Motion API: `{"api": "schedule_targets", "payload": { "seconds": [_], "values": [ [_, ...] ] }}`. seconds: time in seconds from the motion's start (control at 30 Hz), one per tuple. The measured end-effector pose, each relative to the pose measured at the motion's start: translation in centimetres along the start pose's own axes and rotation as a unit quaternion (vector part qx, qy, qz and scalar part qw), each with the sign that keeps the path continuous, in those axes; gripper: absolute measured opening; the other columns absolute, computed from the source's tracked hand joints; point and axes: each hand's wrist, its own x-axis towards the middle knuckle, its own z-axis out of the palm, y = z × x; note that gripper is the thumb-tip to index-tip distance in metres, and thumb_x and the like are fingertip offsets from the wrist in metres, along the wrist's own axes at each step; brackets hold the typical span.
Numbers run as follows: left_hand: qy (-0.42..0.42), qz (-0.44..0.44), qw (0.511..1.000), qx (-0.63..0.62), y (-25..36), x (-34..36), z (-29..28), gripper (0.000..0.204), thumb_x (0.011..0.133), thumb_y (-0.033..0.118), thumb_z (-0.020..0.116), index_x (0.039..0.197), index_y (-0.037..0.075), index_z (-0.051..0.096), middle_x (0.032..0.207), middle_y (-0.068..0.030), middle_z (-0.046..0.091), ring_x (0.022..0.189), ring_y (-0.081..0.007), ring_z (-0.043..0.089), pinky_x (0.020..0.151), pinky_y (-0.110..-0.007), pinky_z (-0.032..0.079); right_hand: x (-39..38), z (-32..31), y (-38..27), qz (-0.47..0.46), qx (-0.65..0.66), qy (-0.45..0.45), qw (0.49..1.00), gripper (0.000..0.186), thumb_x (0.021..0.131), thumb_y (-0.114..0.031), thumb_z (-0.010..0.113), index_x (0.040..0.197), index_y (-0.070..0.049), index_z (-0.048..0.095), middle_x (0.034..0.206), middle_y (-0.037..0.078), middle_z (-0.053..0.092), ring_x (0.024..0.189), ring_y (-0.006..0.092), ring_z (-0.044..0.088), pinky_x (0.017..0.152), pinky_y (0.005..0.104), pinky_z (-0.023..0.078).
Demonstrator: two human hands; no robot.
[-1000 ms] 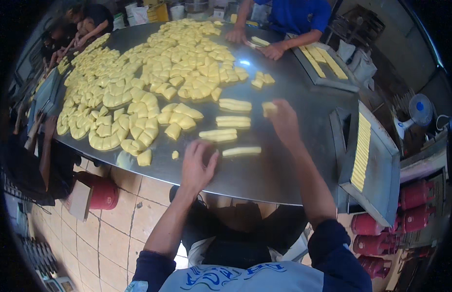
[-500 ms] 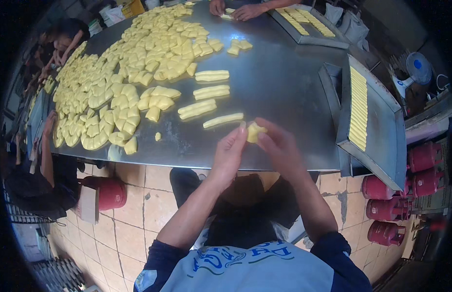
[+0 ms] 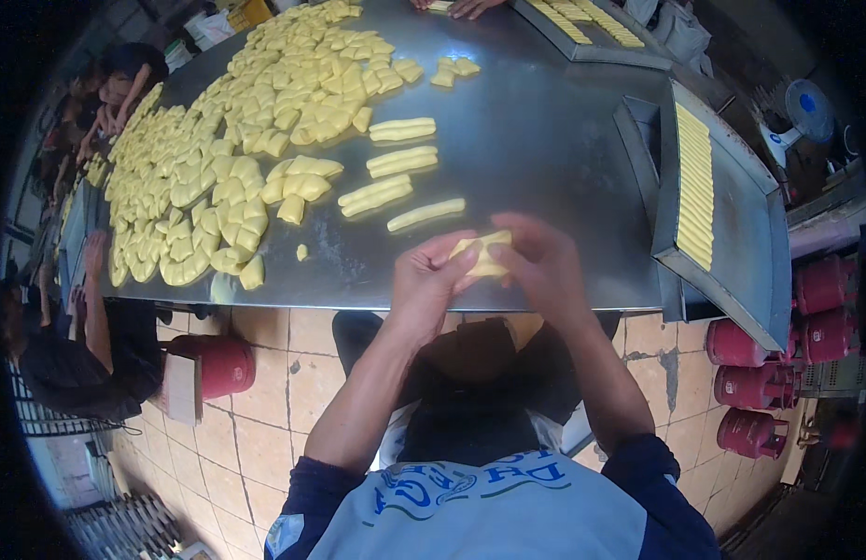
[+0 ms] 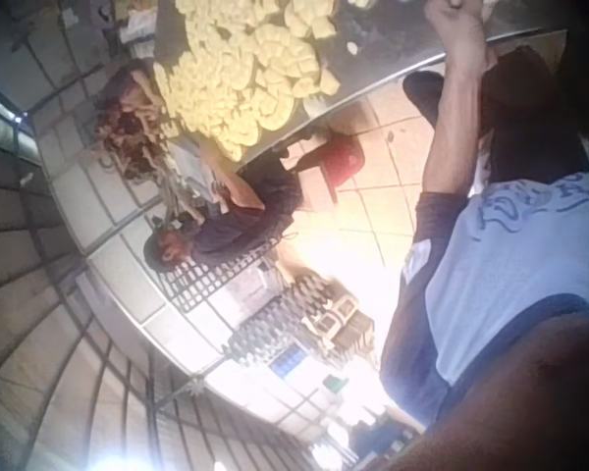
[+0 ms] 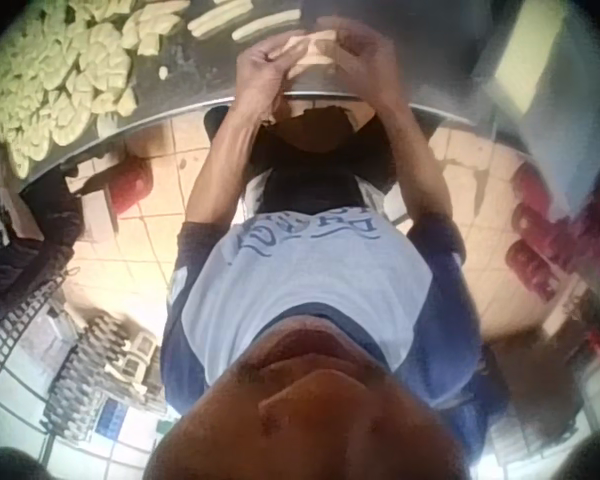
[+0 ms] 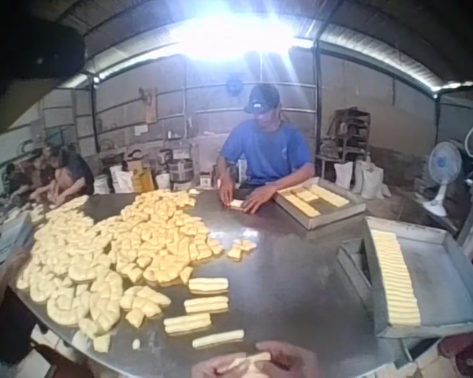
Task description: The person shapes pieces of dough into long sticks by hand on a metal table and arranges them in rows on a metal tray.
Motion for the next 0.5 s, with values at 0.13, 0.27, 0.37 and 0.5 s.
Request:
{"api": "schedule_targets", "payload": {
  "seconds": [0.13, 0.27, 0.37, 0.5],
  "values": [
    [-0.026, -0.044, 0.978, -0.201, 0.3, -0.1, 0.1, 0.042, 0.091, 0.012, 0.062, 0.129, -0.002, 0.051, 0.115, -0.0133, 0.063, 0.095, -0.0144, 0.065, 0.084, -0.023, 0.054, 0.3, -0.5, -0.2, -0.077, 0.049, -0.03, 0.995, 0.031, 0.084, -0.001, 0.066, 0.114, 0.001, 0.061, 0.09, 0.005, 0.064, 0.078, 0.0102, 0.062, 0.067, 0.0237, 0.053],
    [-0.012, 0.042, 0.999, -0.019, 0.3, -0.3, 0.3, 0.044, 0.091, 0.015, 0.063, 0.129, -0.002, 0.051, 0.11, -0.0132, 0.065, 0.088, -0.0144, 0.066, 0.081, -0.024, 0.055, 0.8, -1.4, -1.1, -0.029, -0.03, -0.058, 0.997, 0.023, 0.085, -0.005, 0.066, 0.107, 0.001, 0.063, 0.087, 0.004, 0.063, 0.078, 0.0102, 0.061, 0.07, 0.025, 0.053],
    [-0.002, 0.065, 0.991, 0.12, 1.0, -0.8, 0.1, 0.037, 0.089, 0.016, 0.066, 0.12, -0.003, 0.059, 0.1, -0.0115, 0.068, 0.085, -0.0123, 0.065, 0.077, -0.023, 0.053, 1.2, -2.1, -2.4, -0.001, -0.052, -0.113, 0.992, 0.017, 0.086, -0.009, 0.066, 0.099, 0.002, 0.064, 0.089, 0.004, 0.063, 0.081, 0.0106, 0.06, 0.071, 0.0256, 0.053],
    [-0.004, 0.093, 0.979, 0.181, 2.6, -1.2, -0.3, 0.024, 0.083, 0.015, 0.073, 0.099, -0.003, 0.07, 0.086, -0.009, 0.07, 0.076, -0.0089, 0.062, 0.068, -0.02, 0.049, 2.1, -2.7, -4.8, 0.065, -0.018, -0.205, 0.977, 0.017, 0.082, -0.013, 0.069, 0.092, 0.0, 0.063, 0.086, 0.003, 0.062, 0.079, 0.01, 0.059, 0.069, 0.0242, 0.051]
  ]
}}
